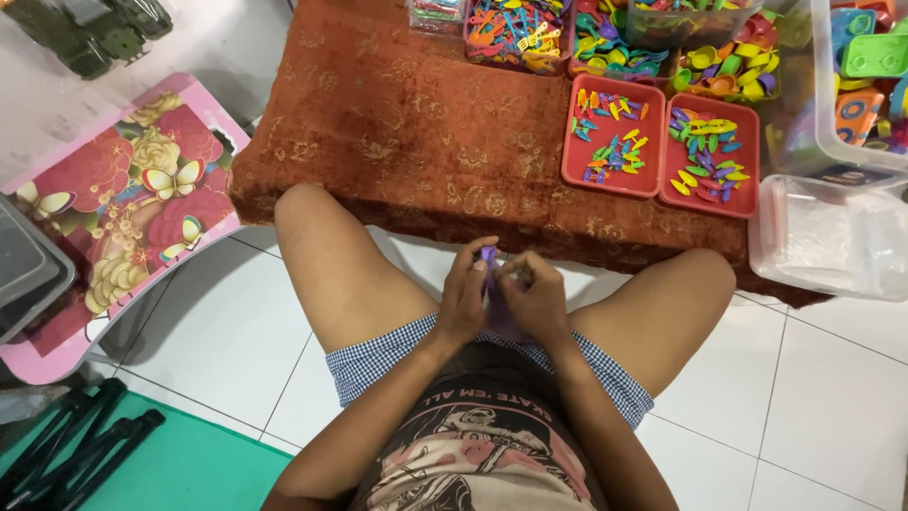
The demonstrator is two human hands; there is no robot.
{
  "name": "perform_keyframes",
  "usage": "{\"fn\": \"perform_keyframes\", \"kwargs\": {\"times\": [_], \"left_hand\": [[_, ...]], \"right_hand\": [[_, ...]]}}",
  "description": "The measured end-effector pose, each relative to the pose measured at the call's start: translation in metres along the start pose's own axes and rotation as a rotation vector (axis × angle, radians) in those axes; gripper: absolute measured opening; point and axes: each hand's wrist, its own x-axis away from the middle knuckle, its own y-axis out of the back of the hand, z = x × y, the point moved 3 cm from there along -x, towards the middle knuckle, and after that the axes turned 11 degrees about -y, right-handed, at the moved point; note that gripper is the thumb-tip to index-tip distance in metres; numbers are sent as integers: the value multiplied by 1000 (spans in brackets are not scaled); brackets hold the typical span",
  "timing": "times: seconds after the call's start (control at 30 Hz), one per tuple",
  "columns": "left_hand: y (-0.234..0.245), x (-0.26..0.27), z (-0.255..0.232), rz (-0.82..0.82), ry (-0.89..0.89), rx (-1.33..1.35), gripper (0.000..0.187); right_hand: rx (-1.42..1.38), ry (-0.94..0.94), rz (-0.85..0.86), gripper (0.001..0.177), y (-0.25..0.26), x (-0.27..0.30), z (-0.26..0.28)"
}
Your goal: Cleaning small plastic alphabet and shape toys individually using a cloth.
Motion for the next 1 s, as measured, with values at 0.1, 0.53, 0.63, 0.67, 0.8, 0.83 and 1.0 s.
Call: {"fn": "perform_keyframes", "kwargs": {"times": [0.1, 0.53, 0.63, 0.67, 0.8, 0.83, 1.0], "left_hand": [[-1, -1, -6, -16, 14, 11, 42], [-2, 2, 14, 40, 212, 100, 42], [-1, -8, 5, 44, 215, 91, 45], [0, -9, 7, 35, 213, 82, 45], [7, -31, 14, 21, 150, -68, 48], [6, -44, 17, 20, 148, -67, 48], [0, -124, 86, 172, -320, -593, 58]], "right_hand": [[-20, -35, -36, 8, 9, -9, 11], [-34, 413, -76, 7, 10, -3, 60], [-10, 424, 28, 4, 12, -6, 58], [40, 412, -14, 3, 15, -9, 54], [-30, 172, -29, 9, 38, -30, 21], [-29, 175, -29, 9, 46, -39, 12], [-378, 36, -24, 18, 90, -85, 3]]}}
